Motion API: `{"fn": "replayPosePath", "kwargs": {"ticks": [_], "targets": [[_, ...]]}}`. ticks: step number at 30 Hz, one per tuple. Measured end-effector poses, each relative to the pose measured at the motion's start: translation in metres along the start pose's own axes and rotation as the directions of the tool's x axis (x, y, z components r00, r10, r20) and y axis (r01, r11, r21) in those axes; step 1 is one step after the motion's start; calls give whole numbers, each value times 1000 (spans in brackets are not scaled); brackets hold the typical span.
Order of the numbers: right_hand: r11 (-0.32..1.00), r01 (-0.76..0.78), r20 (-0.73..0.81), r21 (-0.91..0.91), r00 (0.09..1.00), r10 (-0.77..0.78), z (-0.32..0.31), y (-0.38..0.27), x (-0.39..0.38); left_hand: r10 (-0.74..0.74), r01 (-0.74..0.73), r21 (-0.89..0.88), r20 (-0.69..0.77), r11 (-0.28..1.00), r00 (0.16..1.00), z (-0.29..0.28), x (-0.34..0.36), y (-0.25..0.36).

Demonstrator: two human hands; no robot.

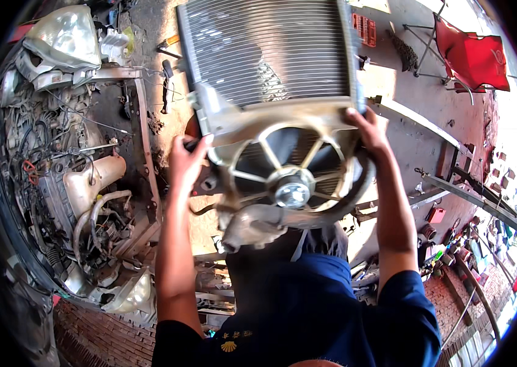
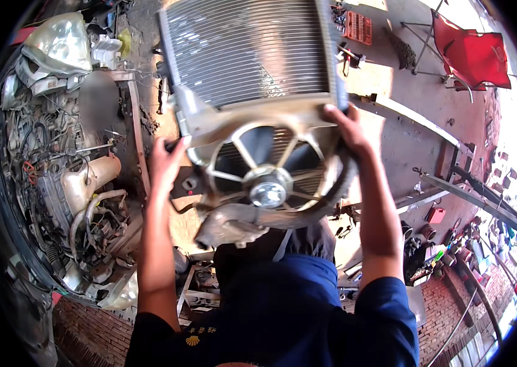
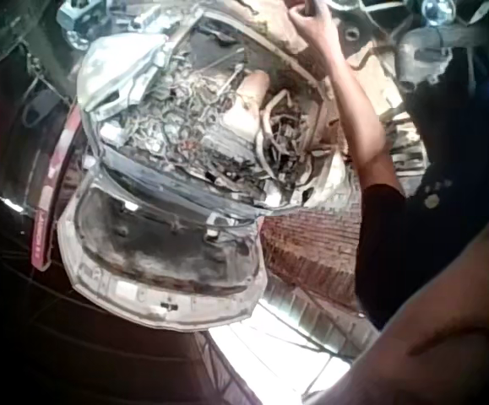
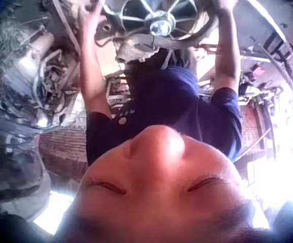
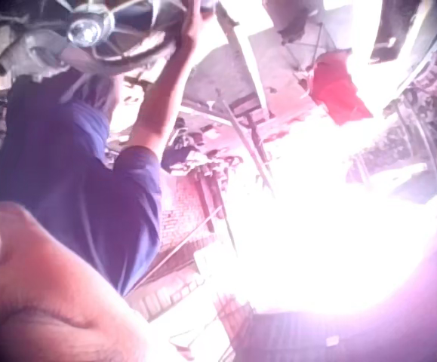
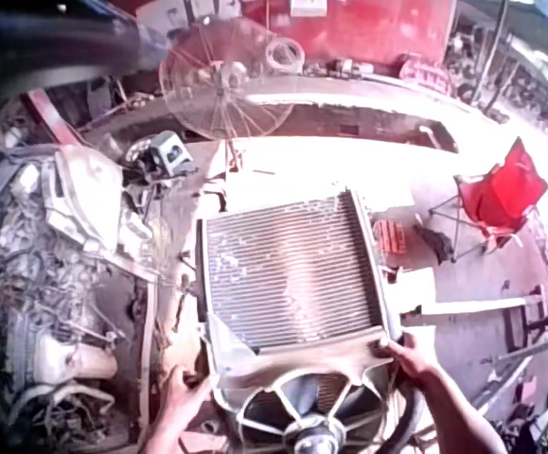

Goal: The person assembles a radiator fan and shroud onto a radiator by hand, then sits on the floor to pick out fasteners from a plastic basin.

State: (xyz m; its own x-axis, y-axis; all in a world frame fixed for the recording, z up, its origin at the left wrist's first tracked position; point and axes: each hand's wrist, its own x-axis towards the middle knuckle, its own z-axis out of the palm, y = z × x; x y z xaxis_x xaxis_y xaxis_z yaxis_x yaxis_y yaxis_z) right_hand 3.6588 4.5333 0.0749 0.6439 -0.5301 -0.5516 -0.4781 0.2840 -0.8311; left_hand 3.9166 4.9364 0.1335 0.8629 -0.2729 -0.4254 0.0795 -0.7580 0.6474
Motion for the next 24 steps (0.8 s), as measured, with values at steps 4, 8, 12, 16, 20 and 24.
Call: {"fn": "replayPosePath", "kwargs": {"ticks": [4, 8, 12, 16, 20, 24], "targets": [[997, 3, -143, -81, 990, -14, -82, 33, -12, 82, -44, -210, 180, 977, 980, 105, 42, -12], [991, -75, -131, -110, 990, 60, -162, 74, -15, 277, -249, -157, 190, 956, 942, 220, 54, -54], [955, -249, -162, -163, 961, 223, -173, 105, 4, 142, -87, -194, 287, 977, 948, 294, 44, -110], [938, -194, -175, -286, 973, 148, -195, 171, 57, -88, 161, -204, 328, 966, 941, 362, 37, -159], [876, -245, -129, -415, 969, 210, -184, 226, 135, -240, 330, -254, 327, 909, 914, 402, 35, -198], [866, -239, -22, -440, 967, 256, -189, 290, 215, -382, 500, -211, 425, 840, 821, 448, 53, -239]]}}
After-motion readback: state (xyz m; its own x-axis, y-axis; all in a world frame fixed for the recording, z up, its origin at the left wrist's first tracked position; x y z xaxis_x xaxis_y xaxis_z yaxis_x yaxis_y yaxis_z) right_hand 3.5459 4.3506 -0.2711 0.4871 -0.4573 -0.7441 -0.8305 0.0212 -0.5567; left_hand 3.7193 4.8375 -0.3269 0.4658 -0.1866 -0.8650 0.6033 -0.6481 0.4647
